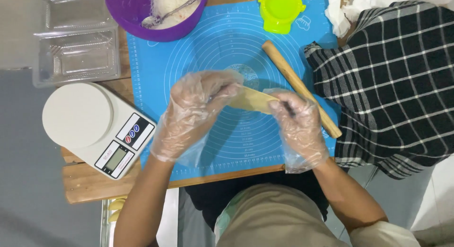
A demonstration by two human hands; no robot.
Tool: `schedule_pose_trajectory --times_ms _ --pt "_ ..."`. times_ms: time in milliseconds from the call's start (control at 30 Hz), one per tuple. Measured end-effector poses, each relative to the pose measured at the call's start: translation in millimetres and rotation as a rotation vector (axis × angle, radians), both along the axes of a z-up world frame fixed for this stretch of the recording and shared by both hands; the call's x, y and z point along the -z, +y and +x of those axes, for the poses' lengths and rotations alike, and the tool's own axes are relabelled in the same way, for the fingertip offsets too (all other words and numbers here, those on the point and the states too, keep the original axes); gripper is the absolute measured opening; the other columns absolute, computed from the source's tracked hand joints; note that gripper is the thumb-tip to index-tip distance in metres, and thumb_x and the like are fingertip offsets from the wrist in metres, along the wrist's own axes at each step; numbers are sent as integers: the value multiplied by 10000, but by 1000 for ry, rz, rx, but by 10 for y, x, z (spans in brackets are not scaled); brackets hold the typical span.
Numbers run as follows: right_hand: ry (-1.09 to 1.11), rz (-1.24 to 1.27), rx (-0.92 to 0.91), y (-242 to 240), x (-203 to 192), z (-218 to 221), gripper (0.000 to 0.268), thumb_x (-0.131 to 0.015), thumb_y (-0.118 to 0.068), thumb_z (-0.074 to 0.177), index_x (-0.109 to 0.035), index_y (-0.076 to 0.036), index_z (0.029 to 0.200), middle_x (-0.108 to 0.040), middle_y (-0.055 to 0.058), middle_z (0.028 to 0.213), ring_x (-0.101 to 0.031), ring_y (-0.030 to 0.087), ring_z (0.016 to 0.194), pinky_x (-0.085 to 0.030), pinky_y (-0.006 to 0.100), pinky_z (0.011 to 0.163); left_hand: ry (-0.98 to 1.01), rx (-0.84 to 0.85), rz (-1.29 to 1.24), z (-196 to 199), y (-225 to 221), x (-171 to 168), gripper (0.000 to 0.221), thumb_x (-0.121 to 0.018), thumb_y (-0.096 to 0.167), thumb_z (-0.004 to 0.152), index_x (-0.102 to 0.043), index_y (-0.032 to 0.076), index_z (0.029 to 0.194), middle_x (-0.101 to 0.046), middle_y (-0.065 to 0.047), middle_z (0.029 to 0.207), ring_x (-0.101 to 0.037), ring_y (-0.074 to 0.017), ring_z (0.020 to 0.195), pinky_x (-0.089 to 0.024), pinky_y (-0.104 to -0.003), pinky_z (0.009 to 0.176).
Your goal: Rolling out a small piece of dough into a flat circle using a wooden rolling pin on a silicone mat and then placing it into a mold.
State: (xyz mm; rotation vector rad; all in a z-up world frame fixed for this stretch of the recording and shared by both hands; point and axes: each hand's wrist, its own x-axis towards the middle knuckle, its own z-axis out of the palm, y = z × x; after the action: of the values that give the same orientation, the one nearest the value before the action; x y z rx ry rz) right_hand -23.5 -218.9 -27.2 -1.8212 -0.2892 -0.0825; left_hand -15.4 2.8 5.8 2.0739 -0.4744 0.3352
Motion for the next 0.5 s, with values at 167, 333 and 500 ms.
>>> schedule_pose_trajectory --times_ms 167,333,500 --pt "-162 -38 -154 -138 -270 42 110 -647 83 940 -709 51 1026 -752 216 998 -769 314 878 -641 425 820 -231 -179 -242 -231 -120 131 45 -764 79 891 -772 104 854 -763 -7 870 -725 -118 859 -521 -194 788" --pt "-10 -310 -212 -9 -468 263 164 -639 92 942 -737 60 1070 -748 242 967 -755 355 882 -621 430 791 297 -267 -294 -227 -141 424 143 -852 179 836 -794 195 966 -762 22 839 -685 -65 747 -614 -250 689" --pt "100 -417 -248 101 -200 584 161 -652 62 951 -743 70 1083 -736 262 964 -745 387 916 -609 451 796 310 -394 -203 97 -123 826 125 -852 261 815 -775 208 898 -758 6 812 -719 -128 775 -617 -289 675"
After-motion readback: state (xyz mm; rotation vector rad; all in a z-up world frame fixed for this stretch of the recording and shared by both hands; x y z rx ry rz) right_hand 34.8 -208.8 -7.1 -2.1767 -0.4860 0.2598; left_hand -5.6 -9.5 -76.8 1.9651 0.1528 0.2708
